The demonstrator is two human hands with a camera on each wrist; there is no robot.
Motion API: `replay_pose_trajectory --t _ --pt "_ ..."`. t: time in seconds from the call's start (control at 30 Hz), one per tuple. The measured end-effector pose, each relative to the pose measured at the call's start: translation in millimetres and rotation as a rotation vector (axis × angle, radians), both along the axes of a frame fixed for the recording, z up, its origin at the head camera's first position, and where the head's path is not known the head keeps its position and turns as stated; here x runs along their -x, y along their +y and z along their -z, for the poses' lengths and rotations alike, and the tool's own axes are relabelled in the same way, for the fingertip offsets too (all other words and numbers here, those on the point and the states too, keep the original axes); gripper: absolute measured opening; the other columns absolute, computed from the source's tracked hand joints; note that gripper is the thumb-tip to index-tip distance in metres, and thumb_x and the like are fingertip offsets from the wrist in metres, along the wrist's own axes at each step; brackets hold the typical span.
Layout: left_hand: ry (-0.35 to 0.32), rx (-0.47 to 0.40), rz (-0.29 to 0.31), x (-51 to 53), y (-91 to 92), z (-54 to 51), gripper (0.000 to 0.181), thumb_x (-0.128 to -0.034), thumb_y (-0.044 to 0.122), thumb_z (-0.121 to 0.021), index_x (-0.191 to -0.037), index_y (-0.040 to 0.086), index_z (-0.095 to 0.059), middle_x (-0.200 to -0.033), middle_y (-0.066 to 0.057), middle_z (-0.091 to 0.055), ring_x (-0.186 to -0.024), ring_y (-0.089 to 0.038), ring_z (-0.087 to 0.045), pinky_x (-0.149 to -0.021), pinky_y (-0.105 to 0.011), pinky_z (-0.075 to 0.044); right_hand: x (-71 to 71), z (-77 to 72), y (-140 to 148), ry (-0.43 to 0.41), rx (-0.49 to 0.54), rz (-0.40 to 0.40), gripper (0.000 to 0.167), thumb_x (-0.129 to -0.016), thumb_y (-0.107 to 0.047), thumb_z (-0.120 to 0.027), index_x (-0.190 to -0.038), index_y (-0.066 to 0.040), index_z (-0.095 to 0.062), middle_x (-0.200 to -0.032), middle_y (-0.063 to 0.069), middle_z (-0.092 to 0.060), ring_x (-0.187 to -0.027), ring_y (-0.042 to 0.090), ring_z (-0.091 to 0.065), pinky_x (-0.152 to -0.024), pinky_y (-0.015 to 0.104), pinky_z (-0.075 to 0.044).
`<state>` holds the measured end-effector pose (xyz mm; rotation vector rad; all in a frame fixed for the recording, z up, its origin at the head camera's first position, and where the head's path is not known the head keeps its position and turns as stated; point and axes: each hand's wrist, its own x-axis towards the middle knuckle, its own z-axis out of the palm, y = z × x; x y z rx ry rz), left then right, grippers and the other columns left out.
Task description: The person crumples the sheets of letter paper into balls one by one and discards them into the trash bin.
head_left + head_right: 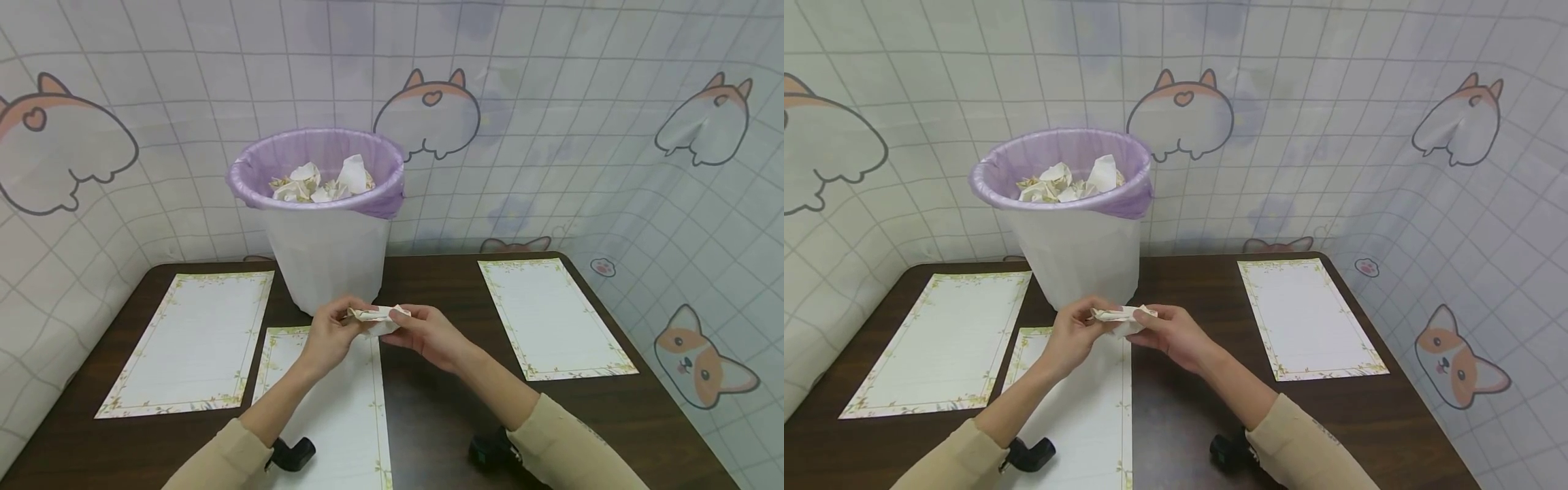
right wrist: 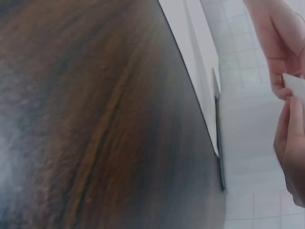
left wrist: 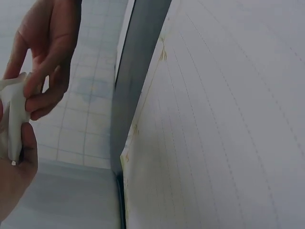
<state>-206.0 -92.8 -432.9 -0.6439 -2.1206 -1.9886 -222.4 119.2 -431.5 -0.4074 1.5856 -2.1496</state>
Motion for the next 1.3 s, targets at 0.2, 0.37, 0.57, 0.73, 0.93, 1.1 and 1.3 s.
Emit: replay_pose_trajectory --t 0.2,0.37,0.57,0.73,0.93,1.1,1.3 --pt "0.094 0.021 -0.023 1.2 -2.2 1.9 0.023 -0.0849 -0.020 -0.069 -0.093 0.001 -0.075 -0.095 -0.007 -0.065 -0.090 -0.017 -0.055 -0.068 -0.023 -0.053 0.0 -0.6 -4.0 0.004 0.015 0.033 0.010 -0.101 0.003 -0.062 -0.102 -0.003 -0.070 -0.112 0.013 -0.063 -0.101 0.023 -0.067 -0.092 0.044 -0.055" --pt "0.096 0.040 0.019 2.8 -1.6 2.3 0.035 -0.0837 -0.025 -0.060 -0.099 0.001 -0.078 -0.101 -0.008 -0.064 -0.092 -0.020 -0.053 -0.065 -0.021 -0.050 -1.0 0.4 -4.2 0.030 0.020 0.110 0.022 -0.099 0.009 -0.062 -0.085 -0.008 -0.069 -0.107 0.012 -0.063 -0.096 0.023 -0.068 -0.089 0.044 -0.057" --pt "0.007 0.037 0.163 1.0 -9.5 -1.5 0.032 -0.0905 -0.011 -0.055 -0.115 -0.002 -0.073 -0.124 -0.013 -0.062 -0.114 -0.027 -0.057 -0.087 -0.032 -0.052 1.4 1.0 -1.0 0.088 -0.010 0.174 0.028 -0.096 0.012 -0.063 -0.083 -0.010 -0.071 -0.104 0.012 -0.064 -0.092 0.022 -0.070 -0.088 0.044 -0.057" --pt "-0.104 0.054 0.164 -0.4 -11.0 -6.8 0.021 -0.1016 0.013 -0.064 -0.116 0.001 -0.074 -0.133 -0.012 -0.062 -0.127 -0.029 -0.053 -0.095 -0.043 -0.048 2.1 1.3 0.4 0.161 -0.012 0.205 0.013 -0.093 0.008 -0.070 -0.087 -0.003 -0.071 -0.100 0.011 -0.067 -0.089 0.020 -0.071 -0.088 0.048 -0.056" --pt "-0.239 0.070 0.096 -2.1 -6.6 -10.8 0.044 -0.0908 0.011 -0.081 -0.131 0.010 -0.063 -0.136 -0.012 -0.056 -0.111 -0.031 -0.063 -0.084 -0.037 -0.055 -0.2 1.2 -1.7 0.199 -0.012 0.232 0.013 -0.092 0.008 -0.072 -0.087 -0.004 -0.072 -0.098 0.011 -0.067 -0.087 0.019 -0.070 -0.084 0.043 -0.058" --pt "-0.252 0.076 0.108 -0.2 -5.5 -10.4 0.050 -0.0908 0.009 -0.080 -0.137 0.007 -0.060 -0.135 -0.016 -0.055 -0.104 -0.032 -0.065 -0.084 -0.033 -0.056 -1.5 0.8 -4.7 0.191 0.015 0.240 0.017 -0.093 0.011 -0.069 -0.087 -0.004 -0.072 -0.098 0.010 -0.067 -0.087 0.019 -0.070 -0.083 0.042 -0.059" --pt "-0.217 0.096 0.066 2.5 -2.9 -5.8 0.036 -0.0907 0.012 -0.081 -0.123 0.005 -0.068 -0.122 -0.012 -0.061 -0.096 -0.027 -0.063 -0.077 -0.031 -0.054 -2.2 1.6 -7.4 0.131 0.010 0.276 0.018 -0.094 0.012 -0.066 -0.091 -0.005 -0.072 -0.098 0.010 -0.066 -0.087 0.020 -0.069 -0.084 0.042 -0.059"
